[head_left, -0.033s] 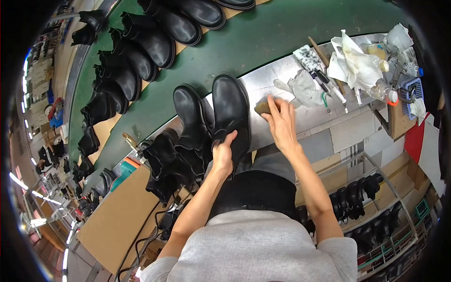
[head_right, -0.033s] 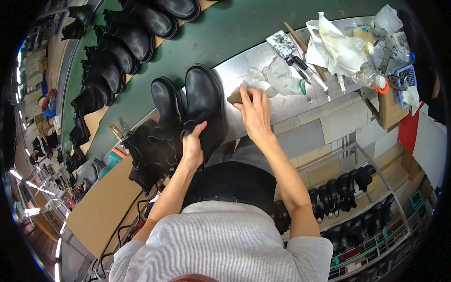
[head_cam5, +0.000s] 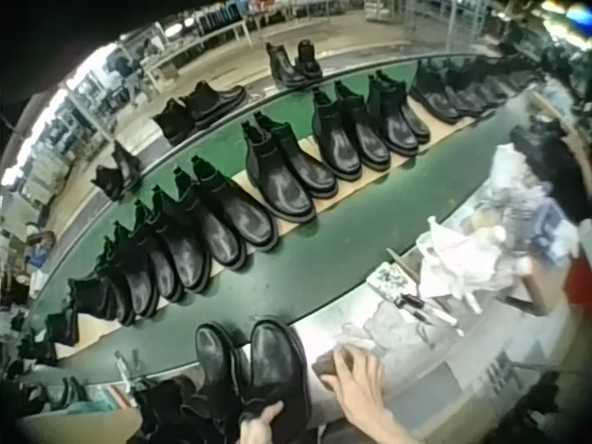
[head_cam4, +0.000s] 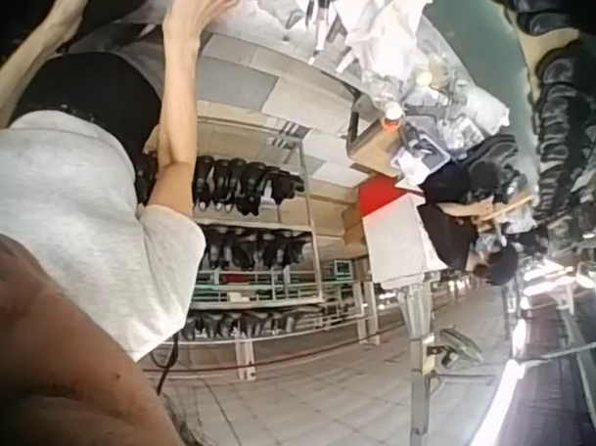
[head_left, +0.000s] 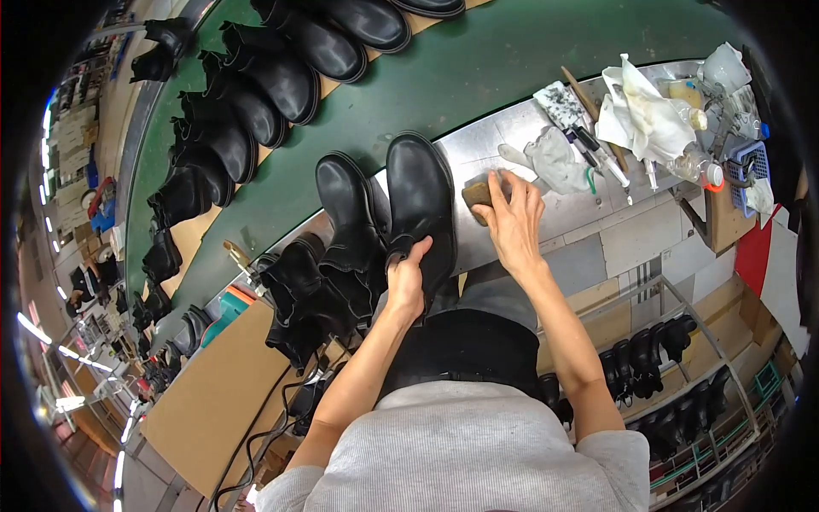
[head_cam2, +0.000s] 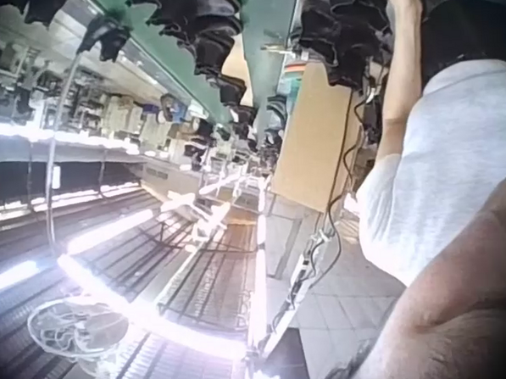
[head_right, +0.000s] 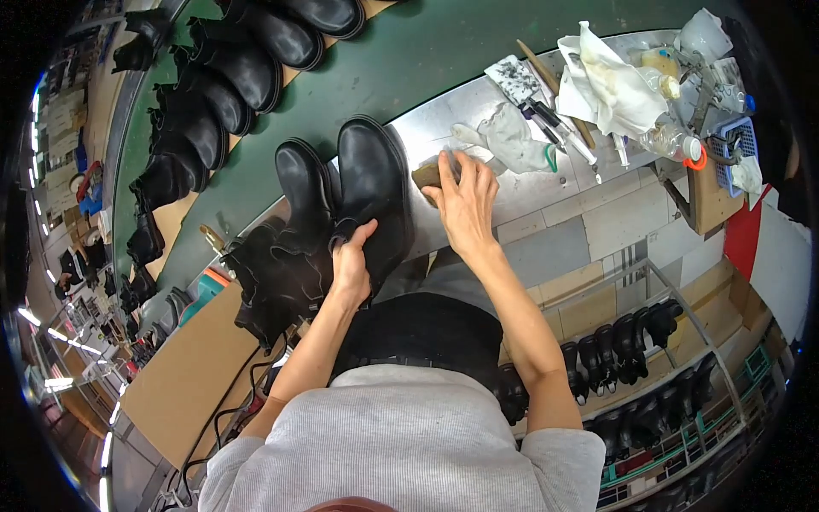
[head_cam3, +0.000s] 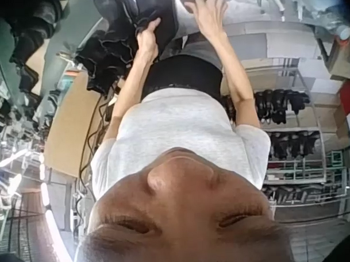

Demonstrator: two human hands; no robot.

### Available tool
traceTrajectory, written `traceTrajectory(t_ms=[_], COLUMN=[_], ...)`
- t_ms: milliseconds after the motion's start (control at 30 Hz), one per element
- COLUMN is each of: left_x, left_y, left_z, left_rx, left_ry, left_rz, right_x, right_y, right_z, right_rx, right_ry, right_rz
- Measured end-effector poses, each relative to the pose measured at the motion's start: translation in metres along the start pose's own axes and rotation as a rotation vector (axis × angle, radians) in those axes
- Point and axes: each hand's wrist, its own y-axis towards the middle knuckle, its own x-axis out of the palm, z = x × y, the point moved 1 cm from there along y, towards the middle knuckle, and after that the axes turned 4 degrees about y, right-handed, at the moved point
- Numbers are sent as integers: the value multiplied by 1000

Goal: Inspecting, cleaning, and finishing leather boots on a factory production line.

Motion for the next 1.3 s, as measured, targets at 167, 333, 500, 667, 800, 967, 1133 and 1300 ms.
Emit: traceTrajectory(t_ms=[167, 333, 500, 667, 800, 967, 1133, 1300], left_x=[4, 6, 10, 9, 7, 5, 4, 3], left_y=[-5, -11, -16, -14, -12, -8, -8, -6], left_z=[1, 5, 11, 8, 5, 0, -1, 0], left_rx=[49, 68, 39, 50, 61, 67, 46, 9], left_ry=[56, 109, 91, 75, 47, 62, 51, 40], left_rz=[41, 74, 72, 47, 8, 13, 22, 4], right_x=[7, 21, 27, 34, 33, 30, 10, 19], right_y=[-14, -17, -11, -15, -17, -22, -12, -11], right_z=[-26, -37, -39, -39, -37, -33, -10, -32], right_rx=[-99, -15, -77, -136, -121, 27, 292, -44], right_ry=[589, 664, 582, 563, 646, 711, 742, 655], right_rz=[-18, -34, -35, 44, 36, 1, 195, -38])
